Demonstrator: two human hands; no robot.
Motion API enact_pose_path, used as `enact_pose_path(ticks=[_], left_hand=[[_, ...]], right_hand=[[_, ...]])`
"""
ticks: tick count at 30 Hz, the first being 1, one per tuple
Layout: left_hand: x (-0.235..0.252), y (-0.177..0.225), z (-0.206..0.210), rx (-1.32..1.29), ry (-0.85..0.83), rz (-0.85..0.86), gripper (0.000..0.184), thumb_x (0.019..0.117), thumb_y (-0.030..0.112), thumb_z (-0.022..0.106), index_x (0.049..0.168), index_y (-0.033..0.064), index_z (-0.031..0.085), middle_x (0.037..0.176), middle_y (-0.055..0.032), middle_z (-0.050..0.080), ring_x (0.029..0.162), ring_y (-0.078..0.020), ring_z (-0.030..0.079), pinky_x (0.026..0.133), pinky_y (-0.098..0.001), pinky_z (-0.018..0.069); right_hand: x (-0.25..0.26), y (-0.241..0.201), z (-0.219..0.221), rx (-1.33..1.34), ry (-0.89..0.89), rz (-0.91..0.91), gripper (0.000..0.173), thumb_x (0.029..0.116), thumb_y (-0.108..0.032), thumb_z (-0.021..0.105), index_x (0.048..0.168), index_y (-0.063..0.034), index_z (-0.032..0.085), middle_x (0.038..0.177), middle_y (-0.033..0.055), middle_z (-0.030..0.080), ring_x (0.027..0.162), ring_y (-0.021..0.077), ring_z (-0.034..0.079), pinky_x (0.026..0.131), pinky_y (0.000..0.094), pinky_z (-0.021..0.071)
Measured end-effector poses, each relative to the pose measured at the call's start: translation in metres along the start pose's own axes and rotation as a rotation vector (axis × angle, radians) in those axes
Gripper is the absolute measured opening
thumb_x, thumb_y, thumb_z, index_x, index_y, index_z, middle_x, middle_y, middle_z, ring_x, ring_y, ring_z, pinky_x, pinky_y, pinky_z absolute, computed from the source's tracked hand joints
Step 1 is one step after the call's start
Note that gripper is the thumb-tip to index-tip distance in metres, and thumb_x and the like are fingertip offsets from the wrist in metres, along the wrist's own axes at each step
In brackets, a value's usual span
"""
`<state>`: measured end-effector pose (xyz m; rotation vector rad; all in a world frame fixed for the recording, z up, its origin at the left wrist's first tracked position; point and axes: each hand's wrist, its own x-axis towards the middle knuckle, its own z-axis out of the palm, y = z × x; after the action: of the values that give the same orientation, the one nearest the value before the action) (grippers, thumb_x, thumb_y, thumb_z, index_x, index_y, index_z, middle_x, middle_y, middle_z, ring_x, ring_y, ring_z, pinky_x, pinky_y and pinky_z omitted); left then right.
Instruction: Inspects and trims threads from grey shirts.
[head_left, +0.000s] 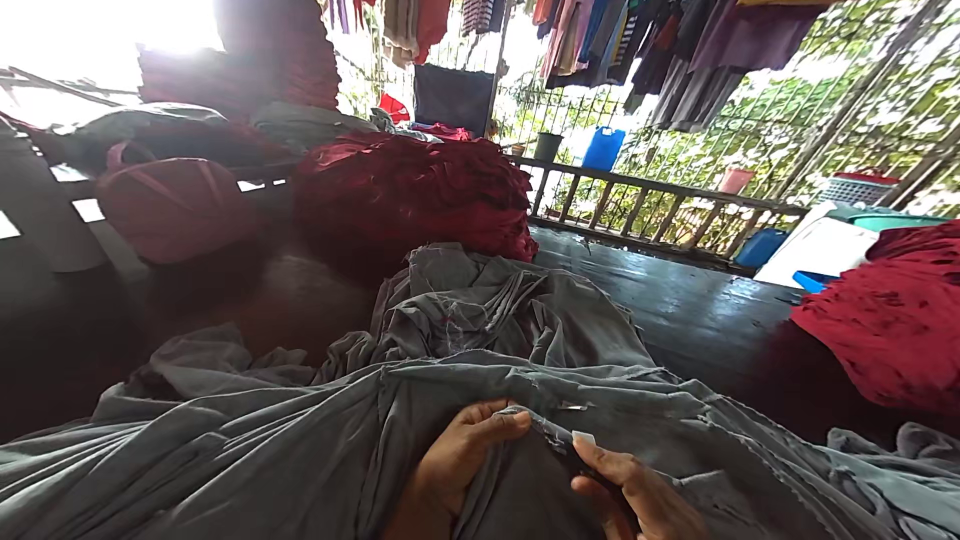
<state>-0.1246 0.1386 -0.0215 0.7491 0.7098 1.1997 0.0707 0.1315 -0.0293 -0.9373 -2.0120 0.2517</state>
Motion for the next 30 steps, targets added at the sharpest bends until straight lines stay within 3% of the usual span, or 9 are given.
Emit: enact_pose_path(ticks=[5, 9, 15, 26, 30], left_hand=[[0.001, 0.000, 0.000, -0.013, 0.008, -0.007, 0.034, 0.0970, 0.003, 0.045, 0.082, 0.0200, 0.071, 0.076, 0.0096, 0.073, 0.069, 0.0032, 0.068, 0.067, -0.0171, 0.0572], [0.001, 0.000, 0.000, -0.010, 0.014, -0.003, 0.034, 0.0970, 0.004, 0.046, 0.081, 0.0202, 0.070, 0.075, 0.0098, 0.072, 0.069, 0.0031, 0.067, 0.068, -0.0168, 0.0566], [0.002, -0.001, -0.002, -0.028, -0.013, -0.001, 0.033, 0.0970, 0.005, 0.047, 0.078, 0.0209, 0.070, 0.073, 0.0101, 0.071, 0.067, 0.0036, 0.066, 0.065, -0.0164, 0.0558], [0.001, 0.000, -0.002, -0.002, 0.010, -0.003, 0.034, 0.0970, 0.004, 0.045, 0.078, 0.0207, 0.069, 0.072, 0.0104, 0.070, 0.066, 0.0037, 0.065, 0.065, -0.0162, 0.0551], [0.002, -0.001, -0.003, -0.017, -0.024, 0.003, 0.034, 0.0974, 0.005, 0.045, 0.078, 0.0214, 0.068, 0.072, 0.0105, 0.070, 0.066, 0.0039, 0.065, 0.064, -0.0157, 0.0549]], right_hand=[[0.002, -0.004, -0.004, -0.024, -0.015, 0.007, 0.030, 0.1019, -0.020, 0.060, 0.103, 0.0069, 0.073, 0.087, 0.0190, 0.073, 0.083, 0.0212, 0.071, 0.084, 0.0220, 0.0533], [0.002, -0.009, -0.008, -0.045, -0.061, 0.062, 0.034, 0.1008, -0.020, 0.062, 0.109, 0.0113, 0.069, 0.090, 0.0227, 0.072, 0.078, 0.0247, 0.069, 0.078, 0.0277, 0.0559], [0.003, -0.014, -0.005, -0.134, -0.029, 0.024, 0.033, 0.1001, -0.021, 0.062, 0.107, 0.0106, 0.070, 0.087, 0.0206, 0.073, 0.074, 0.0246, 0.069, 0.075, 0.0269, 0.0557], [0.002, -0.017, 0.005, -0.199, 0.053, 0.014, 0.028, 0.0994, -0.018, 0.062, 0.103, 0.0090, 0.072, 0.087, 0.0198, 0.074, 0.076, 0.0254, 0.070, 0.077, 0.0254, 0.0554], [0.003, -0.022, 0.003, -0.050, 0.055, 0.101, 0.027, 0.0999, -0.012, 0.061, 0.101, 0.0131, 0.070, 0.088, 0.0225, 0.074, 0.081, 0.0199, 0.072, 0.081, 0.0228, 0.0552]])
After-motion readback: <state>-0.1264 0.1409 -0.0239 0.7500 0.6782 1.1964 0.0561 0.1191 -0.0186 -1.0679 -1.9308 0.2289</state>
